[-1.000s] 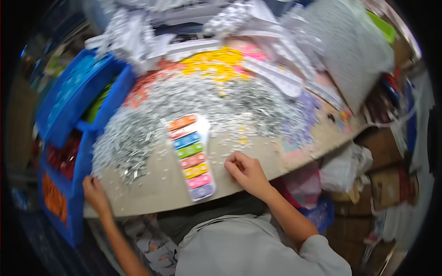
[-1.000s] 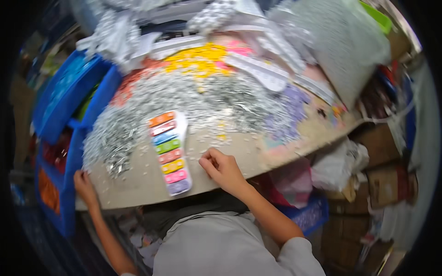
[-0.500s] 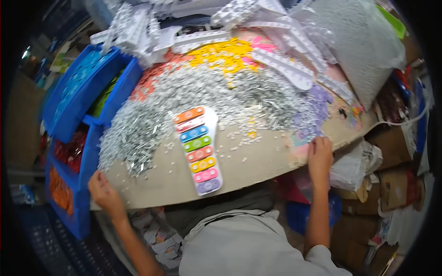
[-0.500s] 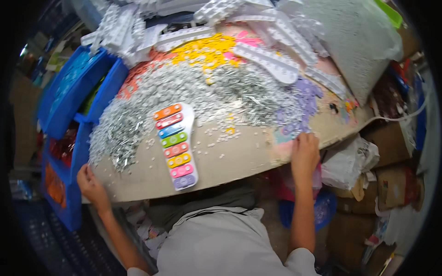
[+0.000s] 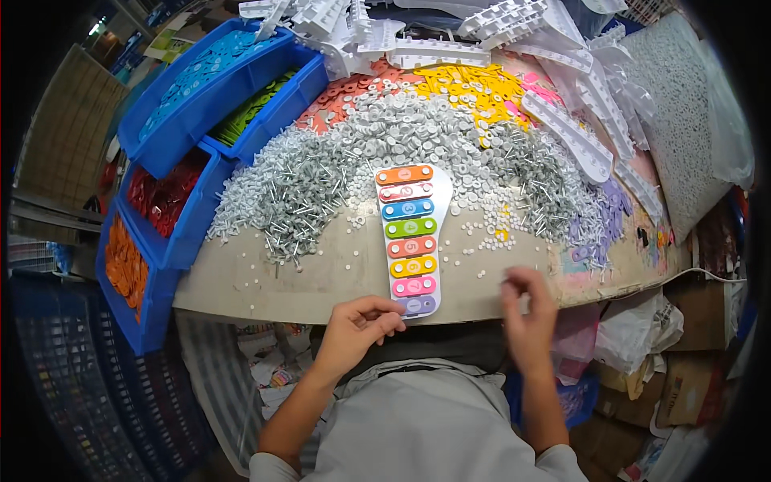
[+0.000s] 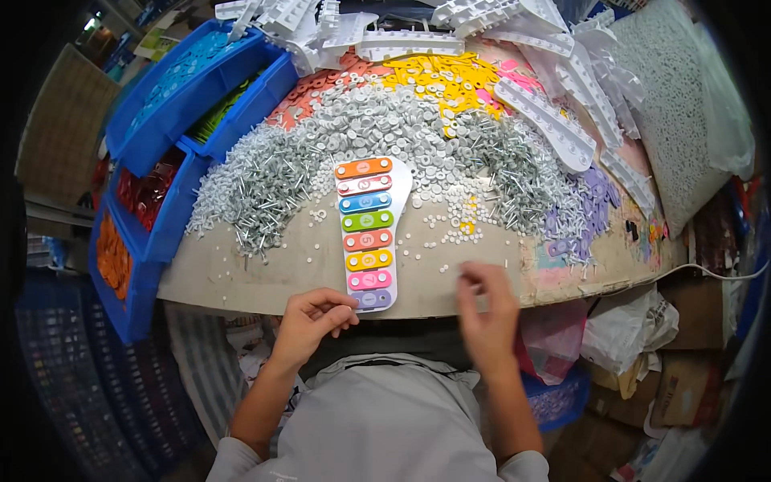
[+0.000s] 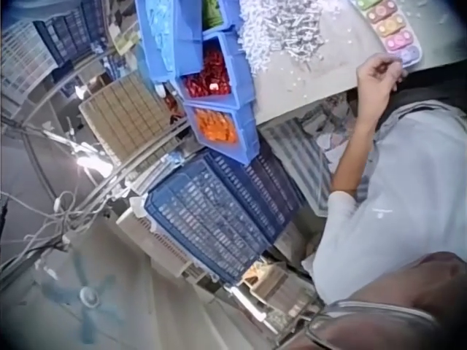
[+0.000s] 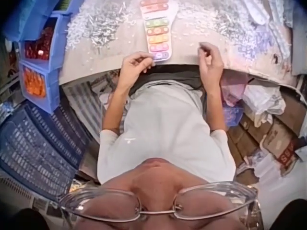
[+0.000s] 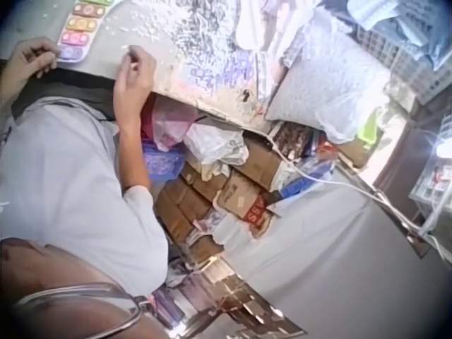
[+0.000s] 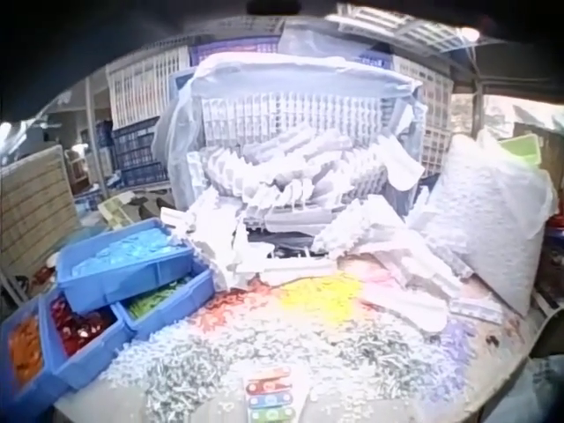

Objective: Assembling toy xylophones by placing colored plastic keys and metal pins onto a base.

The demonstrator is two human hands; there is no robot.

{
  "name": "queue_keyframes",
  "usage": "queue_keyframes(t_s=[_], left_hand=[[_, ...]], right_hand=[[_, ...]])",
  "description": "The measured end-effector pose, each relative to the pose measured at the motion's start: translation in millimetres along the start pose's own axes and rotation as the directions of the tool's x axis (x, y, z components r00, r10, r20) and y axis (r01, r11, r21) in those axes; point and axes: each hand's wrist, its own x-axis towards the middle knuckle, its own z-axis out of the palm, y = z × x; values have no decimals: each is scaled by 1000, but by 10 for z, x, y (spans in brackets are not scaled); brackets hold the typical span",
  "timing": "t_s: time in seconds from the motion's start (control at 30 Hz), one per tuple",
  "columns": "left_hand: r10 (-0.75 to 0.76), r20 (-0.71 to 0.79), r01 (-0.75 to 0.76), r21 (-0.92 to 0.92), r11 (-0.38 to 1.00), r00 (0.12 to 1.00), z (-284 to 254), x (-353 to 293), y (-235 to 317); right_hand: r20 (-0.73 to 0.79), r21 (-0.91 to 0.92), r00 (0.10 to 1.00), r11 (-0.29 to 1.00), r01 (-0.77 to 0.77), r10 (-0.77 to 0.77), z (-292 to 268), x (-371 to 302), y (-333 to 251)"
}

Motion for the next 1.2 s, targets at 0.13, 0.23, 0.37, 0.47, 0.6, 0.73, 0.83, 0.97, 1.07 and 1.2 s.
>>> queue_keyframes(t_s=[0.13, 0.23, 0.37, 0.47, 0.6, 0.73, 0.83, 0.97, 1.07, 1.2], left_hand=[[19, 30, -19, -3, 1000, 999, 11, 48, -125], [18, -9, -18, -14, 1000, 1000, 31, 64, -135], [25, -39, -27, -65, 998, 999, 58, 67, -144], [6, -31, -10, -105, 994, 999, 68, 89, -116], [-17, 6, 18, -100, 995, 1000, 8, 136, -171], [75, -59, -51, 333, 941, 995, 62, 132, -108], [30, -25, -21, 312, 950, 999, 116, 196, -57], [-30, 82, 16, 168, 986, 996, 149, 252, -89], [89, -8, -85, 217, 972, 996, 178, 223, -238], [161, -78, -148, 148, 978, 984, 213, 221, -320]], right_hand=[[90, 121, 976, 975, 187, -198, 427, -133, -164], [135, 167, 964, 964, 208, -231, 580, -153, -132], [186, 91, 908, 927, 364, -375, 654, -133, -44], [194, 22, 880, 899, 438, -434, 633, -137, -44], [252, 2, 843, 872, 490, -475, 612, -132, -28], [368, 124, 930, 992, -28, -20, 583, -110, -96], [573, 214, 759, 838, -502, 309, 546, 22, -1], [774, 118, 555, 791, -601, 306, 440, 159, 21], [756, 150, 573, 767, -624, 318, 537, 131, 39], [710, 152, 653, 847, -509, 265, 560, 90, -20]])
